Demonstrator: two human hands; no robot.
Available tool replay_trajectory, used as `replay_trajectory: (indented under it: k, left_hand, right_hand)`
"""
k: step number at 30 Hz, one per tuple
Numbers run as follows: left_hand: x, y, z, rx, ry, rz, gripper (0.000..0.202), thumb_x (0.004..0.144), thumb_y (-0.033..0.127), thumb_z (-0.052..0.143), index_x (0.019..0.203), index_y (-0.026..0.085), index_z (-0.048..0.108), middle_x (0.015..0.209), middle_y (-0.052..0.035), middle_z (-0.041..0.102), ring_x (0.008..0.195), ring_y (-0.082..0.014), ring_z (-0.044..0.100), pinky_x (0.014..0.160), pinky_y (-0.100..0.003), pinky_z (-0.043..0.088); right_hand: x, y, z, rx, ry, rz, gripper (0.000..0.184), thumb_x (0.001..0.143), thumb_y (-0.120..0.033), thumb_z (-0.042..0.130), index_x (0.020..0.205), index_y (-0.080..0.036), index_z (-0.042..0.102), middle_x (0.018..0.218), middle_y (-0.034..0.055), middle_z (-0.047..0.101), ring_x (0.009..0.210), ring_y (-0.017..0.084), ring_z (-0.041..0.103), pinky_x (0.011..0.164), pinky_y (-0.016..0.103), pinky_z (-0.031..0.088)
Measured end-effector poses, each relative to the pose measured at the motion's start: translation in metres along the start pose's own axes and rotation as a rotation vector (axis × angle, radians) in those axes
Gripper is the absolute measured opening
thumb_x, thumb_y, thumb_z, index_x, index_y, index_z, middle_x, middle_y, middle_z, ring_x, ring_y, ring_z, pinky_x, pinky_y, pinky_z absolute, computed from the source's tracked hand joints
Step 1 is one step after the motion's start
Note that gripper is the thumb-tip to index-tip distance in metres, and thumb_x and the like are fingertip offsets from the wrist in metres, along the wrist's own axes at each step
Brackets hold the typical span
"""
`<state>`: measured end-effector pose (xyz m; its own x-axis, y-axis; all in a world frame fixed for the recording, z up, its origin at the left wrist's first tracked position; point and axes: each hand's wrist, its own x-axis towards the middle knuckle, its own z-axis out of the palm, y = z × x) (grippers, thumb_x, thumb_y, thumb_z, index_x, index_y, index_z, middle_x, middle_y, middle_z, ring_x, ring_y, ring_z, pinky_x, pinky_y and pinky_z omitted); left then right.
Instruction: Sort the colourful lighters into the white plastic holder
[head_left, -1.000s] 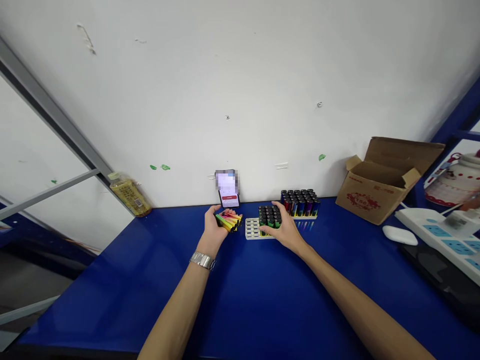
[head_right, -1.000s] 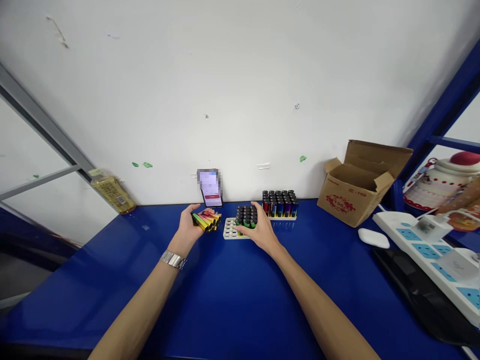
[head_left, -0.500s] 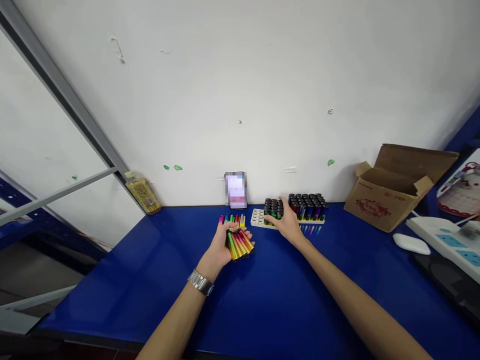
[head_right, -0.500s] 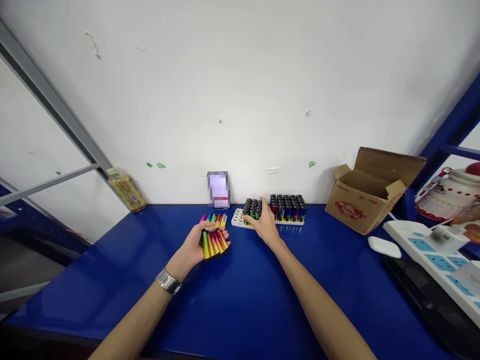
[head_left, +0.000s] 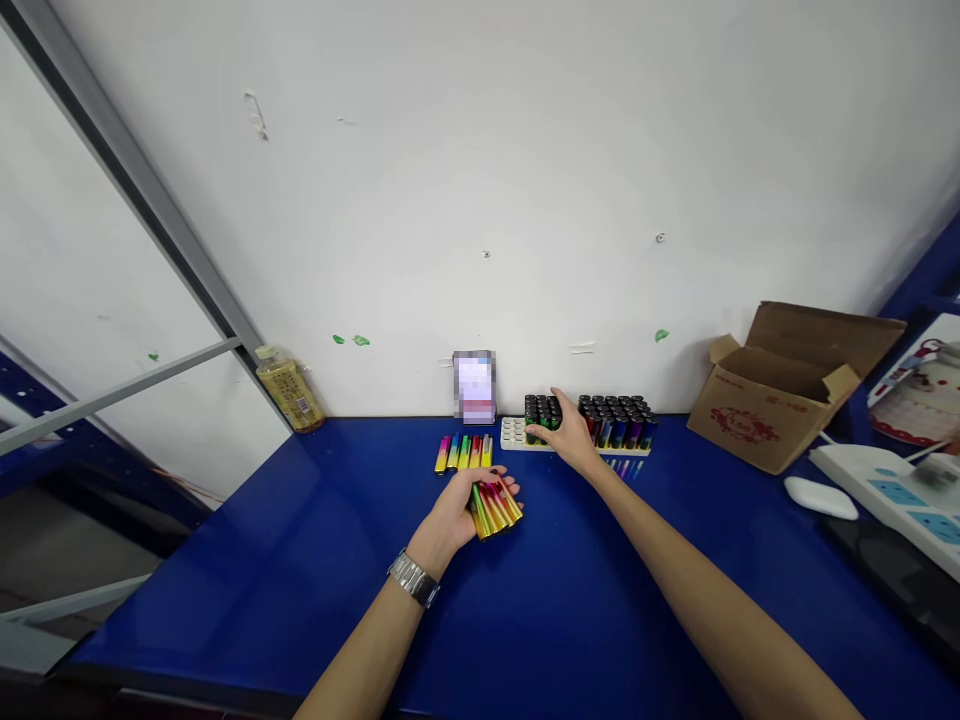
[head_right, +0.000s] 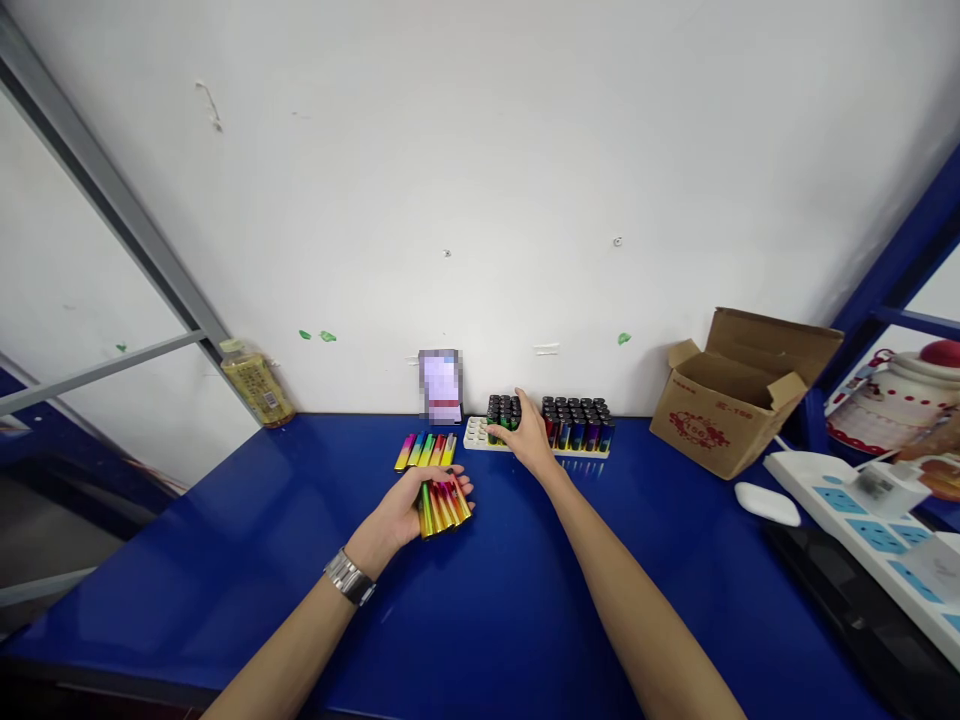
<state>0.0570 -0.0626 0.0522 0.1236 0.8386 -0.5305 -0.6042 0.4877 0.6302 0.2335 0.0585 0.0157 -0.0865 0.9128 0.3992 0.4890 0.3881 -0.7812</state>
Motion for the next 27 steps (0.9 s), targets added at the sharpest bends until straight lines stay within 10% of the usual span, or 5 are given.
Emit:
replay_trajectory:
  k: [8, 14, 27]
  left_hand:
    - [0.010, 0.000, 0.001, 0.051, 0.017, 0.023, 0.026, 0.068, -0.004, 0.047, 0.088, 0.009, 0.058, 0.076, -0.0099, 0.066, 0.071, -0.0223, 0.070, 0.071, -0.039, 0.058]
    - [0.021, 0.000, 0.010, 0.262, 0.133, 0.165, 0.022, 0.067, -0.007, 0.054, 0.079, 0.012, 0.057, 0.059, -0.0014, 0.059, 0.054, -0.0167, 0.064, 0.060, -0.031, 0.055]
    - [0.035, -0.003, 0.028, 0.713, 0.206, 0.415, 0.021, 0.062, -0.003, 0.062, 0.075, 0.012, 0.067, 0.055, -0.0001, 0.059, 0.048, -0.0127, 0.054, 0.049, -0.024, 0.041]
  right_hand:
    - [-0.055, -0.038, 0.001, -0.078, 0.295, -0.129, 0.054, 0.089, -0.040, 0.046, 0.134, -0.012, 0.036, 0.140, 0.0216, 0.036, 0.136, 0.031, 0.030, 0.106, 0.050, 0.033]
    - [-0.099, -0.061, 0.009, -0.264, -0.236, -0.111, 0.020, 0.086, -0.022, 0.044, 0.101, -0.020, 0.056, 0.088, 0.0081, 0.061, 0.082, 0.023, 0.059, 0.071, 0.035, 0.047]
    - [-0.090, -0.062, -0.009, -0.503, -0.353, 0.039, 0.033, 0.085, -0.017, 0.044, 0.113, -0.014, 0.060, 0.082, 0.0104, 0.065, 0.071, 0.025, 0.063, 0.057, 0.030, 0.036]
